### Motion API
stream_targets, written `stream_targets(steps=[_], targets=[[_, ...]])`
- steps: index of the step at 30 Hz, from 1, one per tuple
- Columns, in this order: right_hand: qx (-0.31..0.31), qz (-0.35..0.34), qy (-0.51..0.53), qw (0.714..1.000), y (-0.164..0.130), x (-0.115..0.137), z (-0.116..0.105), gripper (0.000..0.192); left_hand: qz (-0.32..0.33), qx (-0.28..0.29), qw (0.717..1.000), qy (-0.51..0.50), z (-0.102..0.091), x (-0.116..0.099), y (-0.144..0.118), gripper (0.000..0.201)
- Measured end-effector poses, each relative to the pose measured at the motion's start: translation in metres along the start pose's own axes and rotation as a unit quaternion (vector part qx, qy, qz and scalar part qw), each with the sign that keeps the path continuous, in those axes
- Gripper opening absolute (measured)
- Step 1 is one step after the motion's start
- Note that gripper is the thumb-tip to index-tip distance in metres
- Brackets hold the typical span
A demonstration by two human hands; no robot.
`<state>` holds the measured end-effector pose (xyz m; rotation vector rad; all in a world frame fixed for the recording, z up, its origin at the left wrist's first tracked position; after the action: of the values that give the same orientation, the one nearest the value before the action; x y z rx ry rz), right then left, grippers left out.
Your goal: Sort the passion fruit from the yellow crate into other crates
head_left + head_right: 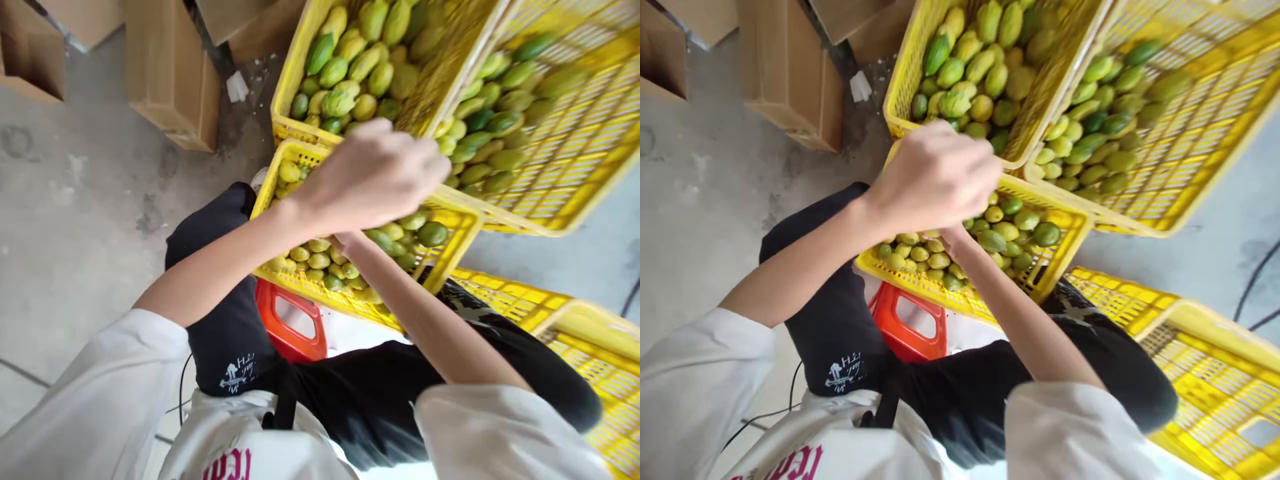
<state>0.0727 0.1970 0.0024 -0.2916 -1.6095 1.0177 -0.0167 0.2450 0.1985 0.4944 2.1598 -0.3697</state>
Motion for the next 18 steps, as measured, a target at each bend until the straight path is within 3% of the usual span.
stream_targets(steps=[3, 4, 5, 6, 8, 10, 13, 18], targets=[[0.008, -0.027, 0.067, 0.997, -0.049, 0.023, -0.034, 0.06, -0.035, -0.178, 0.979, -0.095, -0.021, 0.014, -0.005, 0.005], [0.004, -0.054, 0.087, 0.995, -0.064, 0.032, -0.043, 0.061, -0.051, -0.207, 0.966, -0.146, -0.02, 0.019, -0.006, 0.013], [-0.006, -0.084, 0.103, 0.991, -0.076, 0.04, -0.05, 0.061, -0.072, -0.212, 0.954, -0.199, -0.015, 0.026, -0.004, 0.025], [-0.02, -0.116, 0.116, 0.986, -0.086, 0.046, -0.057, 0.061, -0.099, -0.18, 0.946, -0.252, -0.005, 0.031, -0.001, 0.036], [-0.056, -0.176, 0.138, 0.973, -0.1, 0.054, -0.066, 0.06, -0.134, -0.061, 0.923, -0.356, 0.022, 0.035, 0.009, 0.053], [-0.074, -0.208, 0.152, 0.964, -0.107, 0.055, -0.071, 0.058, -0.136, 0.0, 0.887, -0.441, 0.044, 0.031, 0.019, 0.054], [-0.046, -0.216, 0.178, 0.959, -0.11, 0.056, -0.077, 0.048, -0.147, -0.054, 0.839, -0.522, 0.056, 0.024, 0.03, 0.042], [0.041, -0.222, 0.241, 0.944, -0.113, 0.067, -0.101, 0.039, -0.215, -0.136, 0.776, -0.577, 0.057, 0.021, 0.038, 0.04]])
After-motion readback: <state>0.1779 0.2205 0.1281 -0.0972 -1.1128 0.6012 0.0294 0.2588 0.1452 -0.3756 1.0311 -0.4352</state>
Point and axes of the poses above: each hand's wrist, its own y-axis towards the middle knuckle, its own z-axis out of the palm, x = y × z, the point moved 4 cm from there along y, towards the middle knuckle, and after that the axes turned 11 degrees about -y, right-handed, at the moved point
